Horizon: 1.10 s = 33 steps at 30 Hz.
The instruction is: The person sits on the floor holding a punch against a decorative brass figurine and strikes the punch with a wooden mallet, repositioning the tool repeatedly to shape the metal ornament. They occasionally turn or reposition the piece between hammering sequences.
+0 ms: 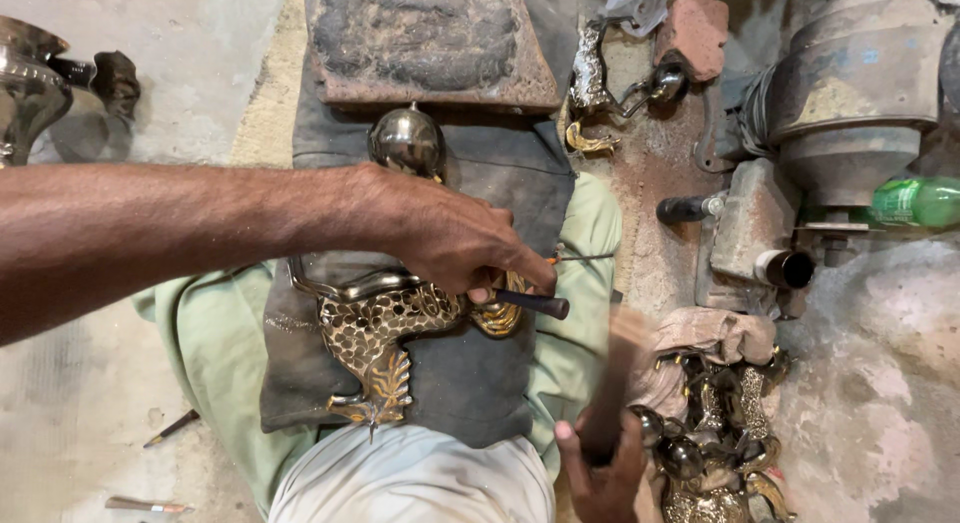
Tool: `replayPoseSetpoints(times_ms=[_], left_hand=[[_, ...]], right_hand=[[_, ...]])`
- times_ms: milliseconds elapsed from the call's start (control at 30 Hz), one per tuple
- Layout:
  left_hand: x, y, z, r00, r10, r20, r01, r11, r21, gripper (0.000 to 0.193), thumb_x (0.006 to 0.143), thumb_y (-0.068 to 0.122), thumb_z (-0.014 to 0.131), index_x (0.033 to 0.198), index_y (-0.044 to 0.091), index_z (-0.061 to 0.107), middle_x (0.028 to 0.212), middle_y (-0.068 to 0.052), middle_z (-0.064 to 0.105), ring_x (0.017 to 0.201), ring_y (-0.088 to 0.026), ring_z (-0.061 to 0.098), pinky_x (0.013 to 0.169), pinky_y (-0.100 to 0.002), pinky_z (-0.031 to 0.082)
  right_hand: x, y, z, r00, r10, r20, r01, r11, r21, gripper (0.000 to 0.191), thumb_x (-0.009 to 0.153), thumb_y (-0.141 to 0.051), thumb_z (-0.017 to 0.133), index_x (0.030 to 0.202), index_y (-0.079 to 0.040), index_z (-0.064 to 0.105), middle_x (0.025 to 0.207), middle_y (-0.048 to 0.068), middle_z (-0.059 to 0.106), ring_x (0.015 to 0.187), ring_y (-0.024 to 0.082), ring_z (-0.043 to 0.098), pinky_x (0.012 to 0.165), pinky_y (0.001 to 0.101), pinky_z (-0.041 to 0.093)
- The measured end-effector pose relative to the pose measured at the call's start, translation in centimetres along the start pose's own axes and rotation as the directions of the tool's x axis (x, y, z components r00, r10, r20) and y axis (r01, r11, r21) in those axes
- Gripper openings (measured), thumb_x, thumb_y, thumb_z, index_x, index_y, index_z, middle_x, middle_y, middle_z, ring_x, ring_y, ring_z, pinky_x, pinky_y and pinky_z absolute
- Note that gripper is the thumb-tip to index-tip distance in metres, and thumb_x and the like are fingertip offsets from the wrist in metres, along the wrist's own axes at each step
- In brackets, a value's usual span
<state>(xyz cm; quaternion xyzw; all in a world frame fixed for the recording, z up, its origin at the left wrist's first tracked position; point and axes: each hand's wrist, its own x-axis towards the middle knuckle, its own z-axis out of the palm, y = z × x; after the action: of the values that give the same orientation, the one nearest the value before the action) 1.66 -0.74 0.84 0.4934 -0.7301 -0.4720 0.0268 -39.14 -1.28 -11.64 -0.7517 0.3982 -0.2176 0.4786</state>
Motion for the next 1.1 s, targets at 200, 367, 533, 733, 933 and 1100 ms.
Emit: replayPoseSetpoints(times_ms=[200, 367, 533, 733, 933, 1100], left_hand=[[0.0, -0.1, 0.0, 0.998, 0.054, -0.016, -0.053, 0.998, 0.038, 0.037, 0.094, 0.02, 0.063, 0.128, 0.027, 0.051, 0.083, -0.009, 0.067, 0.095, -0.028, 0.064, 0.08, -0.054, 0.05], [-0.2, 0.1, -0.2, 0.999, -0.002, -0.035, -0.002, 0.993, -0.122, 0.031, 0.099, 0.019, 0.056, 0.129, 0.027, 0.057, 0.078, -0.005, 0.065, 0.078, -0.023, 0.063, 0.07, -0.05, 0.056], [-0.6, 0.5, -0.2, 0.989, -0.131, -0.065, 0.118, 0.978, -0.173, 0.047, 0.096, 0.023, 0.061, 0.142, 0.033, 0.056, 0.081, 0.001, 0.07, 0.072, -0.015, 0.064, 0.071, -0.047, 0.058], [-0.7, 0.4, -0.3, 0.99, -0.006, -0.142, 0.002, 0.999, -0.033, 0.049, 0.088, 0.026, 0.069, 0.136, 0.028, 0.057, 0.076, -0.005, 0.073, 0.08, -0.022, 0.067, 0.079, -0.051, 0.051], [-0.8, -0.3, -0.1, 0.988, 0.057, -0.144, -0.061, 0.998, -0.027, 0.039, 0.089, 0.026, 0.071, 0.125, 0.023, 0.055, 0.075, -0.006, 0.071, 0.084, -0.026, 0.068, 0.078, -0.054, 0.049], [-0.7, -0.5, -0.1, 0.988, 0.083, -0.133, -0.086, 0.996, -0.016, 0.034, 0.091, 0.025, 0.07, 0.121, 0.02, 0.054, 0.073, -0.006, 0.07, 0.081, -0.027, 0.069, 0.082, -0.053, 0.047]], right_hand=[[0.2, -0.5, 0.6, 0.999, -0.022, -0.039, 0.024, 0.999, 0.048, 0.054, 0.086, -0.015, 0.079, 0.124, 0.003, 0.044, 0.084, 0.002, 0.063, 0.067, 0.008, 0.057, 0.058, 0.0251, 0.05], [0.7, -1.3, 0.2, 0.987, 0.145, 0.063, -0.128, 0.967, -0.222, 0.054, 0.08, -0.018, 0.081, 0.121, 0.003, 0.053, 0.068, 0.003, 0.063, 0.057, 0.009, 0.056, 0.052, 0.0263, 0.048], [1.7, -1.7, 0.6, 0.976, 0.211, 0.063, -0.204, 0.974, -0.101, 0.048, 0.084, -0.018, 0.08, 0.119, 0.002, 0.054, 0.071, 0.003, 0.063, 0.059, 0.008, 0.057, 0.054, 0.0244, 0.049], [2.7, -2.4, 1.2, 0.975, 0.212, 0.066, -0.213, 0.977, 0.012, 0.048, 0.084, -0.013, 0.079, 0.122, 0.003, 0.054, 0.076, 0.003, 0.066, 0.062, 0.008, 0.059, 0.056, 0.0247, 0.05], [3.1, -3.2, 1.1, 0.999, 0.027, 0.025, -0.03, 0.993, 0.115, 0.052, 0.086, -0.011, 0.075, 0.127, 0.0, 0.046, 0.083, 0.001, 0.065, 0.069, 0.011, 0.064, 0.065, 0.0267, 0.054], [3.3, -2.9, 0.2, 0.999, 0.039, -0.028, -0.027, 0.942, 0.334, 0.043, 0.097, -0.014, 0.075, 0.126, 0.002, 0.046, 0.096, 0.007, 0.064, 0.077, 0.014, 0.062, 0.066, 0.029, 0.053]])
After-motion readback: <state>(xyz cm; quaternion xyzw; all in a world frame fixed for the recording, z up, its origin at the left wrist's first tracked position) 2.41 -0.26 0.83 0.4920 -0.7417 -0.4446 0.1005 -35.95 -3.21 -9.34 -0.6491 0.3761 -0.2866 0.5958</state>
